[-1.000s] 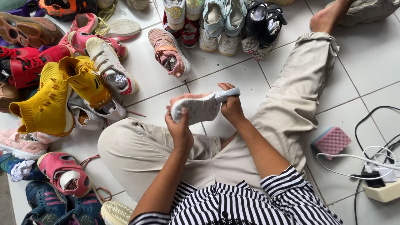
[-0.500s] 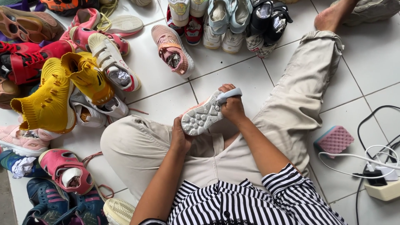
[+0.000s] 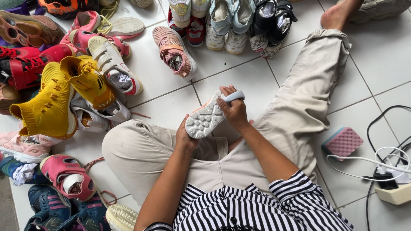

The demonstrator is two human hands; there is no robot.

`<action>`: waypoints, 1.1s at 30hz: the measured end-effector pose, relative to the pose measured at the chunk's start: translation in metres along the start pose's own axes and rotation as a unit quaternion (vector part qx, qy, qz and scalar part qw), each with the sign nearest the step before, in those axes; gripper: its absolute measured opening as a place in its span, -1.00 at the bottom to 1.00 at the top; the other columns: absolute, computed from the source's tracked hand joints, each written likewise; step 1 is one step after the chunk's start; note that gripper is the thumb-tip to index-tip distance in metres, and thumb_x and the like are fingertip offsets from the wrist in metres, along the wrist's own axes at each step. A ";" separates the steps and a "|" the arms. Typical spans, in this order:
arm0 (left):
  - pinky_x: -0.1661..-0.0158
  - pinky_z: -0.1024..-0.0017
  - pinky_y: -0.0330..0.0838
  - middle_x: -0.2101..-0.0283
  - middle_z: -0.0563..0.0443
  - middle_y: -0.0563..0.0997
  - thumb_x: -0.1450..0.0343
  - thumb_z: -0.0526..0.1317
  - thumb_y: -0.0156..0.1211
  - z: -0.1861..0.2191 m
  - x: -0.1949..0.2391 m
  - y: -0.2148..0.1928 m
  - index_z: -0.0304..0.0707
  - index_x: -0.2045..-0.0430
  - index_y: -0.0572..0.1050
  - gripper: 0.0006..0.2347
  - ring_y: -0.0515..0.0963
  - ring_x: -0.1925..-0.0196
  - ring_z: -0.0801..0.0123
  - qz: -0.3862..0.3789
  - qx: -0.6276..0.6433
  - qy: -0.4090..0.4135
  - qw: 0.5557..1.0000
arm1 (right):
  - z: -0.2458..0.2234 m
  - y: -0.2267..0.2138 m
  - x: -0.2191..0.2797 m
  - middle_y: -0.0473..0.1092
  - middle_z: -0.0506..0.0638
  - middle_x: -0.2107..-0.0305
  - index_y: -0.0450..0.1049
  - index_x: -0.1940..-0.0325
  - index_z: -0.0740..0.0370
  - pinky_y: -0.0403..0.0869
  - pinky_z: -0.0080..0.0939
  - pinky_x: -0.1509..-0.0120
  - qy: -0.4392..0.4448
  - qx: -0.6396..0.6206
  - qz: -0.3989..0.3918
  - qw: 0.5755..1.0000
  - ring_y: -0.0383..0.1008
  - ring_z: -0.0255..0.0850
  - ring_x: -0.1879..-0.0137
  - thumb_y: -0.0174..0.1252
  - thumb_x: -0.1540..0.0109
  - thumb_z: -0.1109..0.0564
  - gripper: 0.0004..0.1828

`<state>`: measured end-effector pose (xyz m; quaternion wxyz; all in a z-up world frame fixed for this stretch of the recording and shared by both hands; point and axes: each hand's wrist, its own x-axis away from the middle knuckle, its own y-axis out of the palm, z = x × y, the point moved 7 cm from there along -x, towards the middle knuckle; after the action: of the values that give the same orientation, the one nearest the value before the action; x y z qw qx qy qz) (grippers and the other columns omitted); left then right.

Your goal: The person sits on a tiled floor surrounded by many shoes and uses a small brush to scrub the soles of a pair of pink sneakers and then a pair of white sneakers. The person handles the shoes one at a time, focusing on the bottom surfaces.

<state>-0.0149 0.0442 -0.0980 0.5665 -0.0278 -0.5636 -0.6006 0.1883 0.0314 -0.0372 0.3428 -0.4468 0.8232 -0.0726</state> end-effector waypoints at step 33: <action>0.46 0.51 0.54 0.58 -0.04 0.58 -0.29 -0.31 0.24 0.011 0.008 -0.006 -0.34 0.53 0.53 -0.93 0.66 0.51 0.40 0.081 -0.047 0.065 0.994 | -0.164 0.028 0.025 0.58 -0.02 0.23 0.67 0.25 -0.10 0.49 0.23 -0.23 -0.320 0.028 0.041 0.946 0.59 0.11 0.05 0.48 -0.03 0.00 -0.78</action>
<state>-0.0291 0.0454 -0.0925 0.6466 -0.0607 -0.4930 -0.5789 0.0567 -0.0022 0.0618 0.6029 -0.4027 0.6856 0.0652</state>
